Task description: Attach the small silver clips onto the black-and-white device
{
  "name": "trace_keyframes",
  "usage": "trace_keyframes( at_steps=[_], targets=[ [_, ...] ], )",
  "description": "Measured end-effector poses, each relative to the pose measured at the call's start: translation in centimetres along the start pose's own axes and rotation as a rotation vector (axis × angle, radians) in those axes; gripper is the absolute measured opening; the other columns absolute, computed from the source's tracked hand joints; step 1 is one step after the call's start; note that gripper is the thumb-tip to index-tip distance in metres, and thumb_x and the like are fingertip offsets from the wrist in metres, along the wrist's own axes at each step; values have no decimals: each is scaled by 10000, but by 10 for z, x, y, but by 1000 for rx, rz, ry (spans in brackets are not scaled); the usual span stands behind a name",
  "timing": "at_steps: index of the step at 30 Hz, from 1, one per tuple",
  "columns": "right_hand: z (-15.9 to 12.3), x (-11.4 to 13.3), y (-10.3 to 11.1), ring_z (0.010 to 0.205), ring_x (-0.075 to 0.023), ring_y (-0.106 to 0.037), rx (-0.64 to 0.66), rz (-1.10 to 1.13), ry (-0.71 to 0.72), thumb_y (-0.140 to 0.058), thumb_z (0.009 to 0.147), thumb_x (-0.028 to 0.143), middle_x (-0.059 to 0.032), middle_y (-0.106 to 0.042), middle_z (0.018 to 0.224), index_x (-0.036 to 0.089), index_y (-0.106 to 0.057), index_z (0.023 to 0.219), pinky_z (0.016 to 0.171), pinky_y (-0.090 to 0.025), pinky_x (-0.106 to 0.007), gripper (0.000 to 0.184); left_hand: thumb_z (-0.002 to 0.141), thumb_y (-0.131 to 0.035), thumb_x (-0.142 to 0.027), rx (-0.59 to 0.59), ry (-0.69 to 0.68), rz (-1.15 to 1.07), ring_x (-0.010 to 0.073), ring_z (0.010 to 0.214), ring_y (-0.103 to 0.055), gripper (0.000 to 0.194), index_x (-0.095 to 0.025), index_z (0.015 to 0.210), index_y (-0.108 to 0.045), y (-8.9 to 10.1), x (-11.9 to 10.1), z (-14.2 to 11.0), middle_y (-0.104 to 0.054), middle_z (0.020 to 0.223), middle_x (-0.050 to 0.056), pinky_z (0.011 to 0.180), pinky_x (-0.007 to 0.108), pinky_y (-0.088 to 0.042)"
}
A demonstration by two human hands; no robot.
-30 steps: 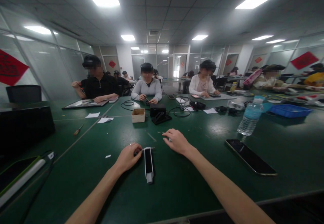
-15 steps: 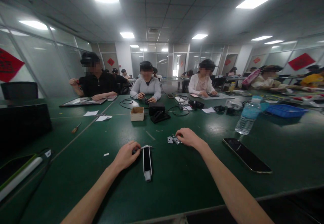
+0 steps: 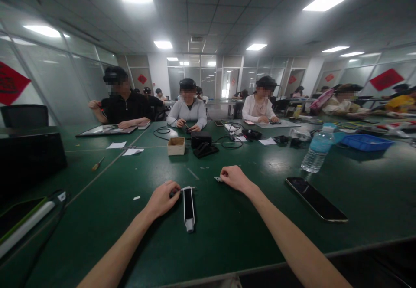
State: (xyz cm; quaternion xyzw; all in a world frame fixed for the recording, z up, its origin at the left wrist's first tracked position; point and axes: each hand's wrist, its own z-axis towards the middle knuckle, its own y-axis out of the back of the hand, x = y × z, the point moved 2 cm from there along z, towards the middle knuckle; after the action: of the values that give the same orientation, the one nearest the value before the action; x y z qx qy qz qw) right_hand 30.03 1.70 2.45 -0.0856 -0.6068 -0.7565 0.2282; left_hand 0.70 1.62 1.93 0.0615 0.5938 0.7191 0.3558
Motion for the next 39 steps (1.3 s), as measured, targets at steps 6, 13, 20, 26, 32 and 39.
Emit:
trace_keyframes(
  at_steps=[6,13,20,26,32,39],
  targets=[
    [-1,1,14,641,-119,-596,-177,109,58,-581,800,216,-21,-681,724,151,-704,788,617,-426,-218,139,840,-491,-270,6,3,-14,185,730,-592,183,-181,871,-648,1,-1,0,-631,824,49,657,280,-443],
    [2,17,-8,614,-115,-581,-211,140,138,-591,800,146,-27,-673,703,139,-692,769,592,-413,-211,107,834,-478,-263,0,-7,-12,191,719,-595,196,-176,876,-648,-2,1,1,-632,818,55,653,286,-448],
    [19,38,-28,764,-140,-619,-186,35,194,-553,865,148,-59,-693,845,135,-687,866,709,-444,-227,134,834,-470,-256,-8,-20,2,185,704,-590,191,-174,862,-640,-1,0,0,-627,804,52,640,281,-445],
    [23,46,-47,821,-177,-631,-95,-92,143,-548,875,170,-84,-697,859,149,-685,861,761,-444,-254,139,833,-486,-262,-27,-31,-15,177,678,-581,184,-179,852,-649,-1,0,1,-625,782,43,619,274,-441],
    [21,34,-37,772,-164,-642,-118,-90,49,-524,898,212,-79,-704,869,154,-676,864,689,-452,-235,166,833,-484,-274,-34,-38,-22,182,689,-585,189,-183,850,-649,-2,4,1,-623,786,43,616,272,-434],
    [15,-14,13,841,-171,-645,-263,-134,-59,-456,935,283,-73,-706,921,168,-676,935,766,-445,-249,248,825,-484,-294,-17,-25,-20,190,691,-589,205,-183,854,-655,-1,2,2,-628,781,47,623,278,-435]
  ],
)
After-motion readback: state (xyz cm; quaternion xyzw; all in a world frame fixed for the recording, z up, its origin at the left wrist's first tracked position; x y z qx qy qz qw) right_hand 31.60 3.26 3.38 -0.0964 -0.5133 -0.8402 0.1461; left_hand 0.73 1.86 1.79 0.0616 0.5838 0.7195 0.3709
